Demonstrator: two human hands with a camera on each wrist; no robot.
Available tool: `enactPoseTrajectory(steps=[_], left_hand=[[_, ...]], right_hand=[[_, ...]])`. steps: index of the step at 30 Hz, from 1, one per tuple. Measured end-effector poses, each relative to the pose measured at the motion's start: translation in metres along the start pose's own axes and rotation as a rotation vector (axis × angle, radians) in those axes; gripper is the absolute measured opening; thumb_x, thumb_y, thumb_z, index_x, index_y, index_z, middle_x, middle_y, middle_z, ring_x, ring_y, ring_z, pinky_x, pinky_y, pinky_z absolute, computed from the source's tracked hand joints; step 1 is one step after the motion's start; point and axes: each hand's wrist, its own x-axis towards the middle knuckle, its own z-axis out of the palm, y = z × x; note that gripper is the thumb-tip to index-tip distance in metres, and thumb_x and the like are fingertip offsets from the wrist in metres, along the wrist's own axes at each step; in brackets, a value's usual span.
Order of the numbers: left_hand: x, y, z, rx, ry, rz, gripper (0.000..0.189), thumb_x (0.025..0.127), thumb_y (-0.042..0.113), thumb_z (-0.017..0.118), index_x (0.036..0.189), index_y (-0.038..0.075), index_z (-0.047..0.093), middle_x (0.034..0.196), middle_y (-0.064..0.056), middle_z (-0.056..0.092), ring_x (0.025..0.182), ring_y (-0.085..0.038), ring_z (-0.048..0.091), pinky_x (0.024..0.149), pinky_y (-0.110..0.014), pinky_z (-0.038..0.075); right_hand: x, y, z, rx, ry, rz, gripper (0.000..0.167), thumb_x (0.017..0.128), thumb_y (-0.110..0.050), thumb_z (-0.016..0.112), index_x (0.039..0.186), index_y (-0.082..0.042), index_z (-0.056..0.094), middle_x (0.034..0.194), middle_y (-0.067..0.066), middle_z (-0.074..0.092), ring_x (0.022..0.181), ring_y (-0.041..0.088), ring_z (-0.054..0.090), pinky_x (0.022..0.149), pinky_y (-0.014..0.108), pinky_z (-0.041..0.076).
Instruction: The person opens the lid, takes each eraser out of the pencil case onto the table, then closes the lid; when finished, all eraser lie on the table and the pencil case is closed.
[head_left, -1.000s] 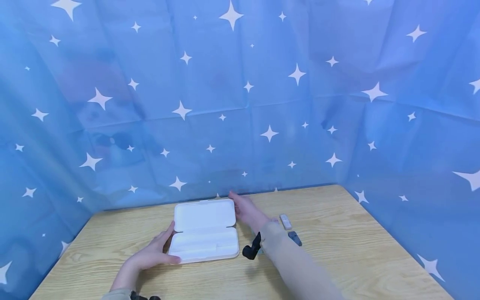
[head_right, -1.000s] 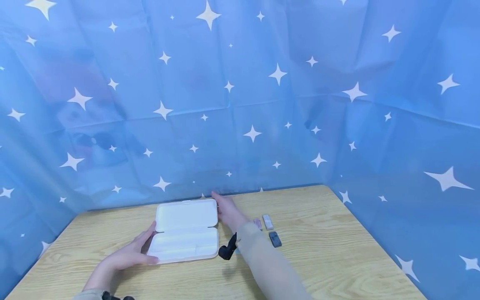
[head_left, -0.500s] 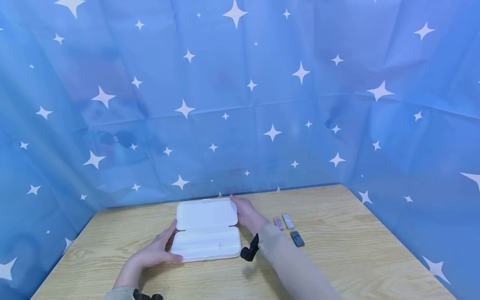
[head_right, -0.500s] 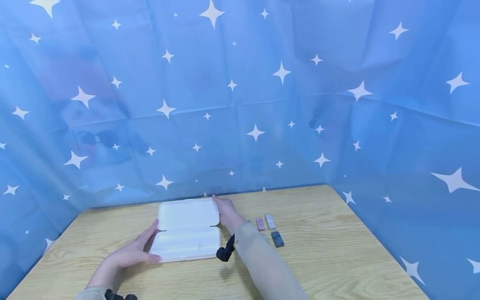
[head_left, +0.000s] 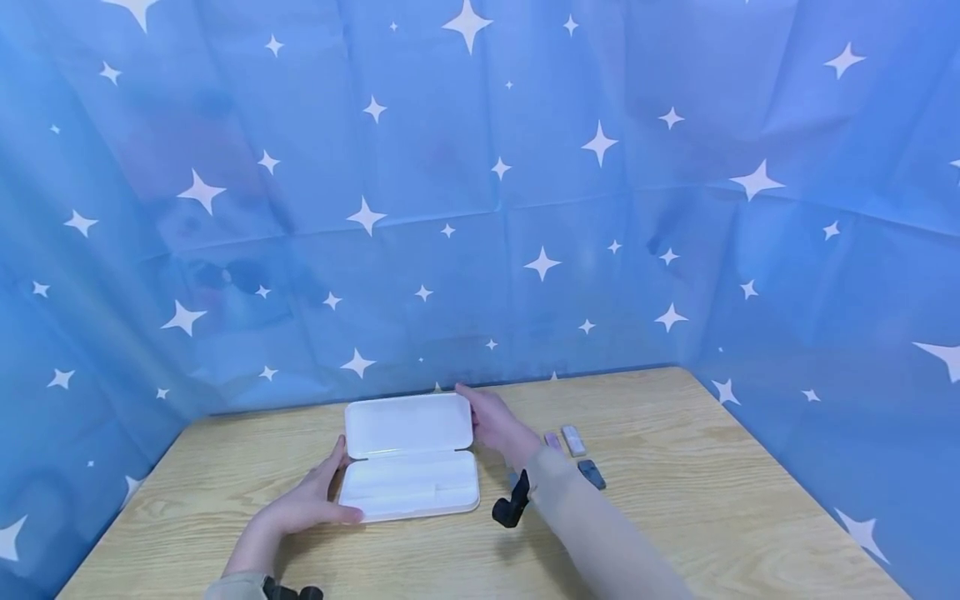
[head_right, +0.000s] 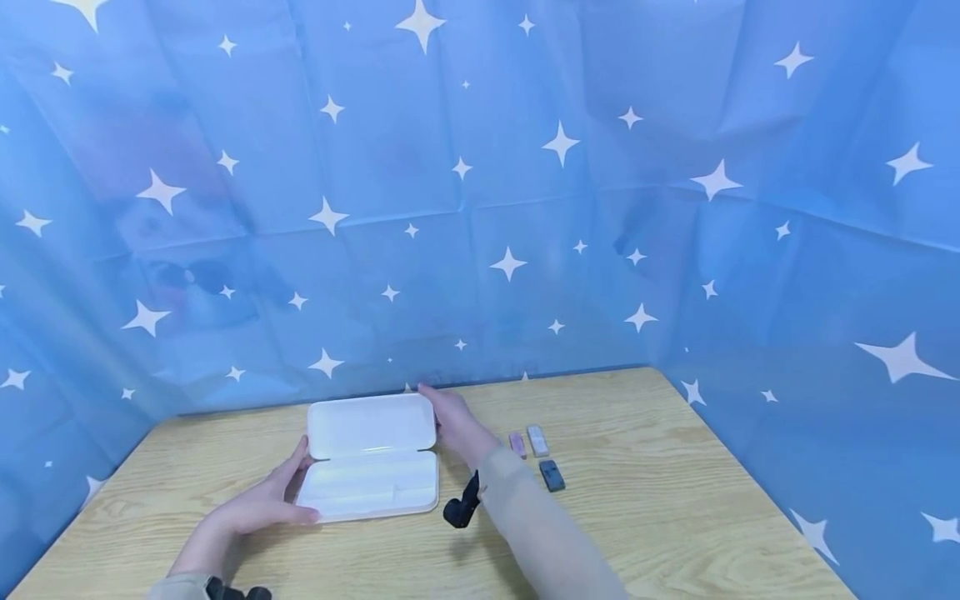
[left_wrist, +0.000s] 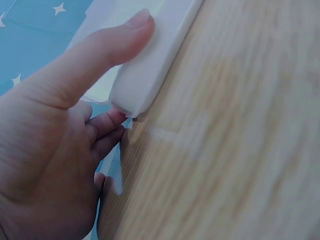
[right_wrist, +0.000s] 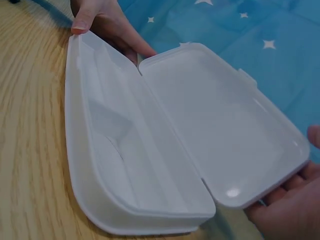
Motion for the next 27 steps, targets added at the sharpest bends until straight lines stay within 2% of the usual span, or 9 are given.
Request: enactPoseTrajectory(steps=[2,5,10,13,15,17,19,23,27], left_hand=[[0.0,0.0,0.0,0.006,0.0,0.003,0.123,0.076,0.032,0.081,0.152,-0.003,-0.009,0.154,-0.028,0.021,0.141,-0.049,0.003,0.108,-0.067,0.005],[0.001,-0.001,-0.001,0.007,-0.001,0.019,0.123,0.076,0.032,0.081,0.152,-0.003,-0.009,0.153,-0.027,0.023,0.141,-0.049,0.005,0.108,-0.067,0.006],[0.002,-0.004,0.001,-0.004,0.002,0.036,0.124,0.075,0.034,0.081,0.153,0.003,-0.01,0.154,-0.026,0.021,0.142,-0.046,0.007,0.109,-0.066,0.007],[0.003,-0.005,0.002,0.014,0.006,0.023,0.123,0.075,0.038,0.081,0.155,0.005,-0.006,0.157,-0.027,0.013,0.142,-0.047,0.008,0.108,-0.066,0.01],[0.003,-0.005,0.002,0.028,0.011,0.014,0.118,0.074,0.039,0.081,0.155,0.001,0.003,0.156,-0.028,0.013,0.141,-0.048,0.011,0.108,-0.066,0.013],[0.003,-0.006,0.002,0.035,0.009,0.015,0.115,0.075,0.039,0.08,0.154,-0.001,0.007,0.157,-0.027,0.009,0.141,-0.049,0.009,0.107,-0.067,0.012],[0.002,-0.007,0.002,0.032,0.01,0.027,0.113,0.076,0.037,0.081,0.154,-0.001,0.008,0.157,-0.028,0.01,0.14,-0.051,0.008,0.107,-0.068,0.012],[0.0,-0.007,0.0,0.021,0.009,0.069,0.115,0.077,0.031,0.081,0.155,0.004,0.002,0.155,-0.032,0.007,0.138,-0.054,0.007,0.106,-0.069,0.015],[-0.002,-0.006,-0.001,-0.016,-0.005,0.093,0.11,0.078,0.026,0.081,0.157,0.009,0.007,0.154,-0.032,0.011,0.137,-0.053,0.014,0.105,-0.064,0.024]], right_hand=[[-0.004,-0.002,-0.003,-0.071,-0.031,-0.03,0.058,0.102,-0.034,0.05,0.142,0.007,0.04,0.113,0.014,0.062,0.097,0.021,0.061,0.085,0.036,0.05],[-0.01,-0.003,-0.007,-0.175,-0.079,-0.077,0.054,0.101,-0.033,0.051,0.139,0.006,0.045,0.111,0.011,0.064,0.095,0.018,0.062,0.087,0.037,0.049],[-0.024,-0.005,-0.011,-0.31,-0.129,-0.127,0.042,0.099,-0.031,0.055,0.126,0.001,0.061,0.117,0.01,0.064,0.107,0.022,0.06,0.097,0.043,0.044],[-0.033,-0.005,-0.012,-0.397,-0.162,-0.141,0.042,0.098,-0.032,0.057,0.125,-0.001,0.063,0.122,0.008,0.063,0.116,0.023,0.056,0.101,0.046,0.041],[-0.04,-0.006,-0.014,-0.462,-0.195,-0.147,0.04,0.097,-0.032,0.059,0.124,-0.003,0.065,0.124,0.007,0.063,0.119,0.024,0.055,0.102,0.046,0.04],[-0.047,-0.006,-0.014,-0.534,-0.232,-0.147,0.037,0.096,-0.032,0.061,0.122,-0.007,0.067,0.124,0.005,0.064,0.119,0.023,0.055,0.102,0.047,0.04],[-0.053,-0.006,-0.016,-0.603,-0.277,-0.153,0.035,0.095,-0.031,0.063,0.12,-0.008,0.069,0.123,0.003,0.064,0.119,0.023,0.055,0.103,0.048,0.039],[-0.063,-0.004,-0.016,-0.72,-0.351,-0.156,0.034,0.091,-0.029,0.066,0.12,-0.011,0.07,0.126,-0.001,0.062,0.124,0.024,0.052,0.103,0.049,0.038],[-0.069,-0.002,-0.017,-0.79,-0.368,-0.162,0.033,0.09,-0.027,0.069,0.12,-0.015,0.07,0.135,0.001,0.057,0.13,0.028,0.045,0.104,0.049,0.037]])
